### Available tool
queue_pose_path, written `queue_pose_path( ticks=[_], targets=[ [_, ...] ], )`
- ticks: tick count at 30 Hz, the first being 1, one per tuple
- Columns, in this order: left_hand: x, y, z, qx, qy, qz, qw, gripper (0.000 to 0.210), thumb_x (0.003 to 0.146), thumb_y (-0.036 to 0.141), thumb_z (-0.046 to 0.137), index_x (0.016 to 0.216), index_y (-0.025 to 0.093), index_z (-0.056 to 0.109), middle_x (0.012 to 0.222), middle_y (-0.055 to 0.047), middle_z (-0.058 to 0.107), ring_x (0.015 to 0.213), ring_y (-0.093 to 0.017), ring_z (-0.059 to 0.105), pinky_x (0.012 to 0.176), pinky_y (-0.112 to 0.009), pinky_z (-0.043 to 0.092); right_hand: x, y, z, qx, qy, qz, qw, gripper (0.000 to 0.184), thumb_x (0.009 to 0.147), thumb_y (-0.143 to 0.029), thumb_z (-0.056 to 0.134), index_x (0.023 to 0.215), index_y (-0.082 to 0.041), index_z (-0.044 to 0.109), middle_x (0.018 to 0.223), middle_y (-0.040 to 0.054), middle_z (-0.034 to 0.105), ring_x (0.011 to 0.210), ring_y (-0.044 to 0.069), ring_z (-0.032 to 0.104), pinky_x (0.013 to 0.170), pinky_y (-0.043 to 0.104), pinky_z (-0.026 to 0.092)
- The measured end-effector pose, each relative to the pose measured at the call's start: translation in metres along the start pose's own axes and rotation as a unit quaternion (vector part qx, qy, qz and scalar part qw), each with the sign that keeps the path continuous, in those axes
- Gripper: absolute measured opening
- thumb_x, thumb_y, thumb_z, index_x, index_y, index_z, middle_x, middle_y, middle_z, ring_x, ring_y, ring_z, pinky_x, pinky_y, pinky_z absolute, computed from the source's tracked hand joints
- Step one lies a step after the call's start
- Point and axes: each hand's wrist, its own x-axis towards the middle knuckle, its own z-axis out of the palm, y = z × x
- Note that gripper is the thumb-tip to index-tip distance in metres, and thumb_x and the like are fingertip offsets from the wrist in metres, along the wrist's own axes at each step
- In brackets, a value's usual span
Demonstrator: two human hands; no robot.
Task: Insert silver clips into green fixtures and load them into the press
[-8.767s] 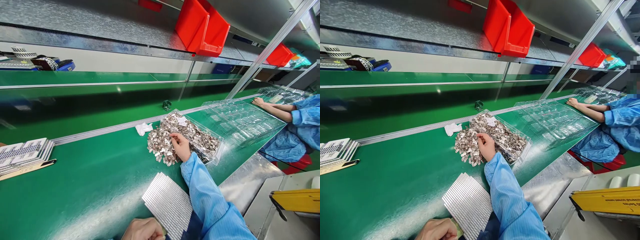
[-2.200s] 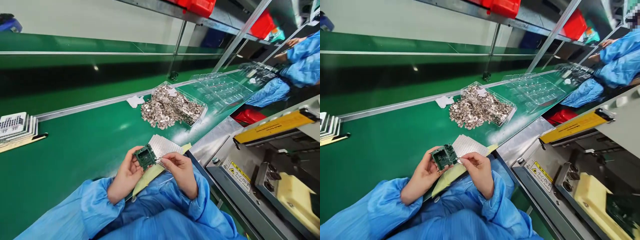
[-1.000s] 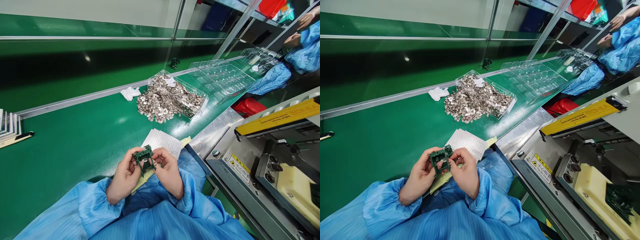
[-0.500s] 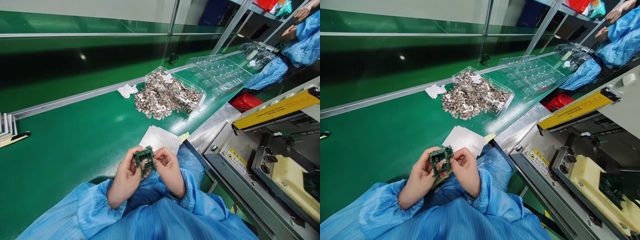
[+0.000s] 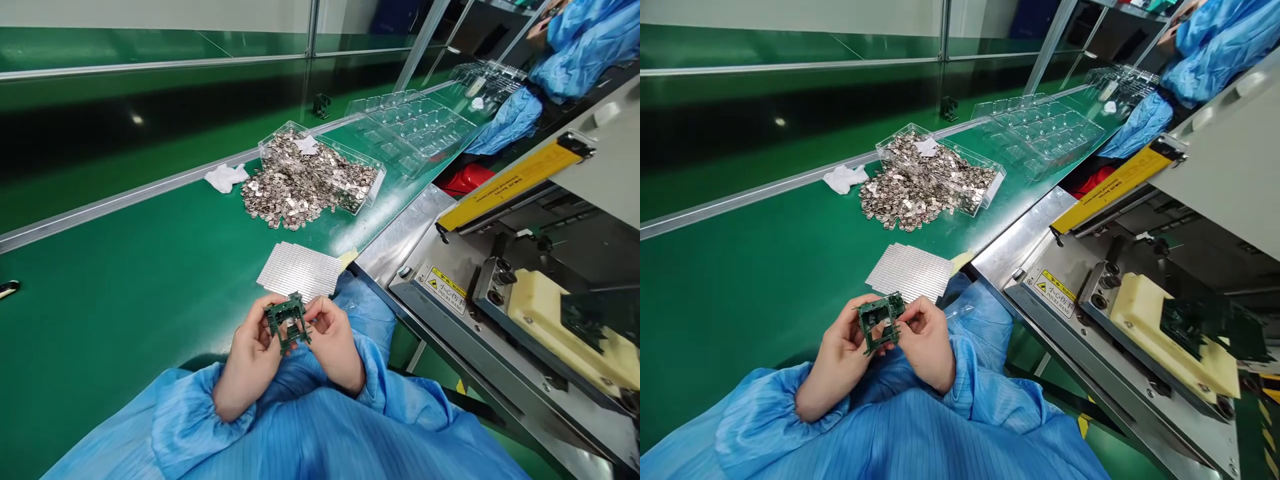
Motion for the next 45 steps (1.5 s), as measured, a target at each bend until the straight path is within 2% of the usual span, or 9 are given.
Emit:
queue_pose_path(
  ticks=[5, 9, 15, 22, 28, 34, 38, 41, 45],
  targets=[
    [-0.006, -0.003, 0.013, 0.000, -0.035, -0.013, 0.999, 0.031, 0.082, 0.029, 0.065, 0.108, 0.022, 0.050, 0.079, 0.003, 0.061, 0.054, -0.011, 0.060, 0.049, -0.022, 0.052, -0.016, -0.002, -0.016, -0.015, 0.015, 0.003, 1.000, 0.035, 0.068, -0.037, 0.083, 0.067, -0.021, 0.052, 0.069, -0.0005, 0.054, 0.061, 0.015, 0.050, 0.050, 0.023, 0.045],
    [-0.004, -0.006, 0.018, -0.016, -0.089, -0.042, 0.995, 0.037, 0.082, 0.034, 0.067, 0.112, 0.021, 0.048, 0.081, 0.001, 0.064, 0.057, -0.013, 0.064, 0.052, -0.023, 0.054, -0.024, 0.009, -0.044, -0.020, 0.019, 0.008, 1.000, 0.031, 0.076, -0.040, 0.079, 0.074, -0.020, 0.055, 0.071, -0.0006, 0.057, 0.062, 0.015, 0.052, 0.055, 0.024, 0.046],
    [0.045, 0.007, 0.020, -0.046, -0.093, -0.009, 0.995, 0.043, 0.075, 0.039, 0.077, 0.103, 0.020, 0.050, 0.083, 0.001, 0.064, 0.065, -0.013, 0.067, 0.058, -0.021, 0.057, 0.006, 0.033, -0.082, -0.081, 0.051, 0.013, 0.995, 0.042, 0.086, -0.060, 0.063, 0.087, -0.018, 0.064, 0.076, 0.0036, 0.063, 0.066, 0.016, 0.055, 0.061, 0.026, 0.046],
    [0.100, -0.004, 0.033, -0.148, -0.169, -0.002, 0.974, 0.044, 0.072, 0.033, 0.082, 0.105, 0.024, 0.054, 0.093, 0.002, 0.066, 0.081, -0.012, 0.066, 0.068, -0.020, 0.057, 0.034, 0.044, -0.074, -0.098, 0.009, -0.025, 0.995, 0.050, 0.084, -0.066, 0.063, 0.069, -0.018, 0.058, 0.060, -0.0010, 0.053, 0.055, 0.014, 0.048, 0.053, 0.024, 0.040],
    [0.102, -0.013, 0.029, -0.194, -0.168, -0.035, 0.966, 0.037, 0.077, 0.031, 0.078, 0.105, 0.026, 0.055, 0.098, 0.002, 0.067, 0.086, -0.013, 0.066, 0.070, -0.021, 0.057, 0.031, 0.062, -0.074, -0.117, 0.040, -0.079, 0.989, 0.051, 0.093, -0.061, 0.054, 0.065, -0.018, 0.057, 0.058, 0.0004, 0.053, 0.054, 0.015, 0.047, 0.052, 0.024, 0.038],
    [0.103, -0.006, 0.032, -0.219, -0.124, -0.062, 0.966, 0.037, 0.073, 0.034, 0.080, 0.101, 0.025, 0.058, 0.102, 0.002, 0.068, 0.082, -0.012, 0.066, 0.067, -0.021, 0.057, 0.028, 0.067, -0.076, -0.182, 0.055, -0.138, 0.972, 0.052, 0.098, -0.058, 0.046, 0.065, -0.019, 0.057, 0.063, 0.0014, 0.051, 0.057, 0.016, 0.047, 0.054, 0.026, 0.037],
    [0.102, -0.001, 0.034, -0.228, -0.095, -0.082, 0.966, 0.041, 0.068, 0.034, 0.085, 0.099, 0.024, 0.061, 0.098, 0.001, 0.068, 0.080, -0.012, 0.065, 0.069, -0.022, 0.058, 0.031, 0.079, -0.090, -0.273, -0.002, -0.072, 0.959, 0.055, 0.097, -0.058, 0.039, 0.063, -0.020, 0.057, 0.063, 0.0030, 0.056, 0.059, 0.017, 0.052, 0.056, 0.027, 0.039],
    [0.101, 0.000, 0.034, -0.224, -0.101, -0.078, 0.966, 0.044, 0.069, 0.036, 0.083, 0.104, 0.024, 0.060, 0.096, 0.000, 0.068, 0.080, -0.015, 0.066, 0.071, -0.027, 0.058, 0.038, 0.090, -0.105, -0.343, -0.084, 0.009, 0.936, 0.049, 0.090, -0.053, 0.055, 0.053, -0.021, 0.056, 0.051, 0.0013, 0.054, 0.047, 0.016, 0.050, 0.049, 0.026, 0.035],
    [0.100, -0.008, 0.032, -0.221, -0.130, -0.045, 0.965, 0.032, 0.078, 0.035, 0.075, 0.103, 0.025, 0.057, 0.090, 0.001, 0.067, 0.083, -0.016, 0.065, 0.080, -0.032, 0.057, 0.038, 0.071, -0.115, -0.402, -0.094, 0.022, 0.911, 0.040, 0.082, -0.040, 0.071, 0.049, -0.021, 0.058, 0.048, 0.0003, 0.056, 0.045, 0.016, 0.051, 0.047, 0.025, 0.031]
  ],
)
